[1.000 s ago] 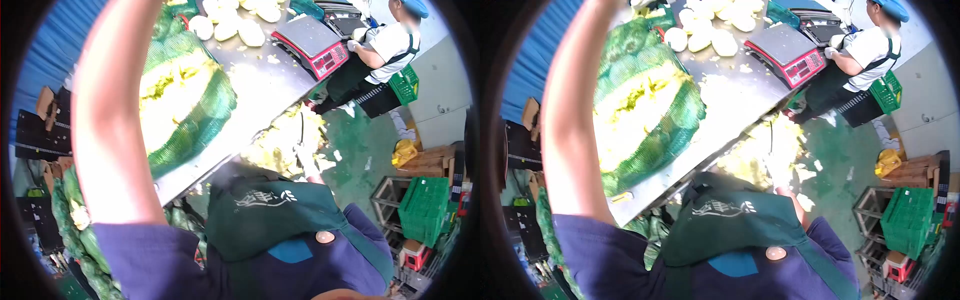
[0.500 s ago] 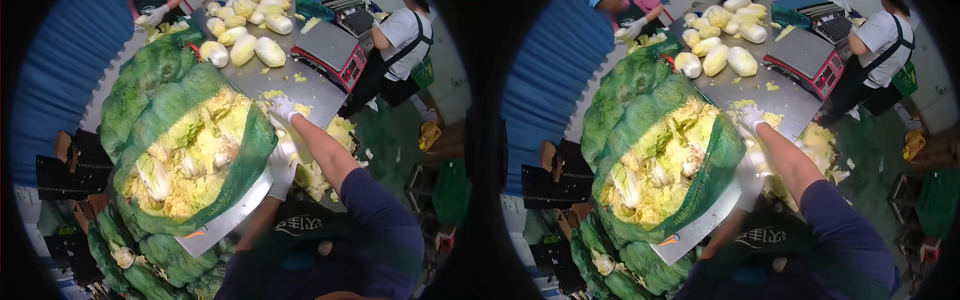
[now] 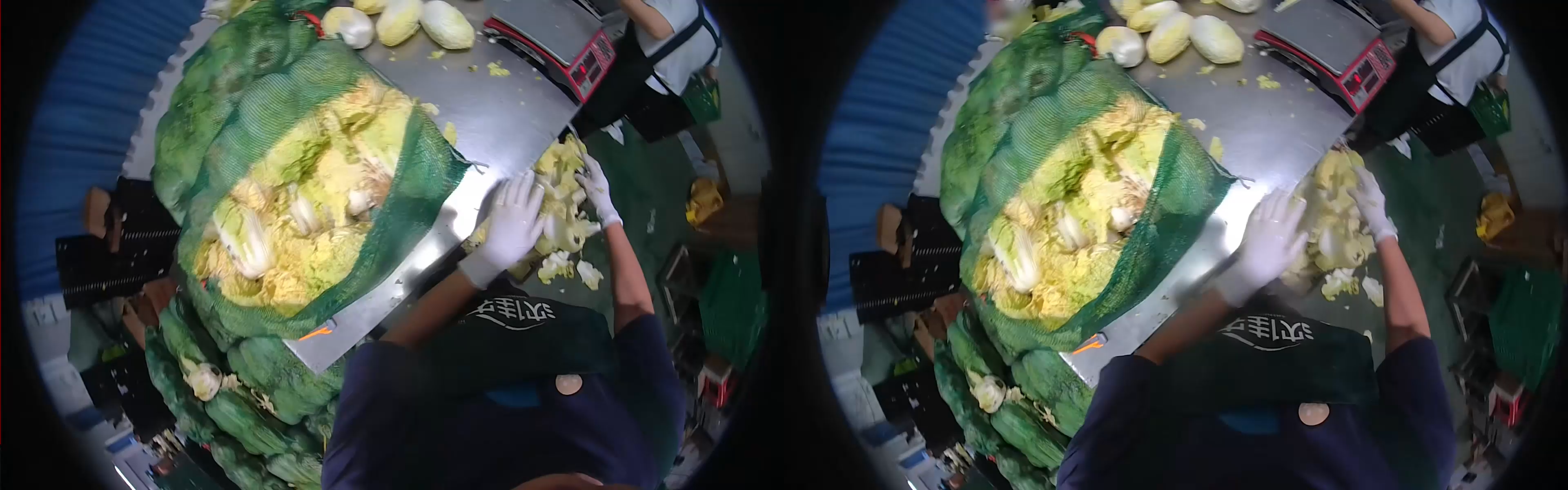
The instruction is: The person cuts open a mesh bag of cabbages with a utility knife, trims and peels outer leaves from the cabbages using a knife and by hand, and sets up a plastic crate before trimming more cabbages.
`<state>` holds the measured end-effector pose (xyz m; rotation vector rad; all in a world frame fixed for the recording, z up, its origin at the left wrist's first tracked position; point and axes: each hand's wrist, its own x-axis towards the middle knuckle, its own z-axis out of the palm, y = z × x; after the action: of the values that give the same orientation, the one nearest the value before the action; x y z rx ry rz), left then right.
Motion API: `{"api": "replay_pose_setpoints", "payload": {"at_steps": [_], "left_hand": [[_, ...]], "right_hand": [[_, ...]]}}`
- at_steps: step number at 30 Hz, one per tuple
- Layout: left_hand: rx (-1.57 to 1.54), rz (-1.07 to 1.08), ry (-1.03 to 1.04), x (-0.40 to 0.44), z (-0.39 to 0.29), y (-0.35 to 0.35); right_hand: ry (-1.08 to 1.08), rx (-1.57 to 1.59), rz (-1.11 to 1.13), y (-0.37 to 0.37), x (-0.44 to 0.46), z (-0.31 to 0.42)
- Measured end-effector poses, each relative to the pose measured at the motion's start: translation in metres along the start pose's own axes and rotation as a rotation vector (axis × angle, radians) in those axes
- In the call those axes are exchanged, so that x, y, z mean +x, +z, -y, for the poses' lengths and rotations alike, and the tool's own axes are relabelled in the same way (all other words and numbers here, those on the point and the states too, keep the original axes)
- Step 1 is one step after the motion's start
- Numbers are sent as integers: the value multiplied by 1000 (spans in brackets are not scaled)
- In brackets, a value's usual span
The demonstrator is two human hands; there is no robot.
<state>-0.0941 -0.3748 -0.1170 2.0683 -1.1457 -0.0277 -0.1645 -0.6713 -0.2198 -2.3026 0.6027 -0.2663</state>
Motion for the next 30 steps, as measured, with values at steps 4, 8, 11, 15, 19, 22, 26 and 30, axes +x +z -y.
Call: {"api": "replay_pose_setpoints", "payload": {"at_steps": [4,8,11,15,19,22,26,30], "left_hand": [[581,-334,-300,-41,38,-141],[656,-34,-383,-128,27,-193],[562,103,-396,-165,-11,-155],[206,-272,-572,-215,28,-123],[-648,-971,-949,-226,51,-121],[-257,-994,-983,-220,49,-125],[362,-797,-941,-181,34,-167],[633,-420,-1008,-163,48,-200]], "right_hand": [[143,459,165,33,-13,7],[159,980,559,63,-38,225],[-134,1127,784,114,-47,331],[-148,905,938,191,-59,401],[36,850,1196,252,-47,341],[110,949,1209,249,-49,326],[-51,847,1234,260,-39,329],[-67,618,1201,240,-41,335]]}}
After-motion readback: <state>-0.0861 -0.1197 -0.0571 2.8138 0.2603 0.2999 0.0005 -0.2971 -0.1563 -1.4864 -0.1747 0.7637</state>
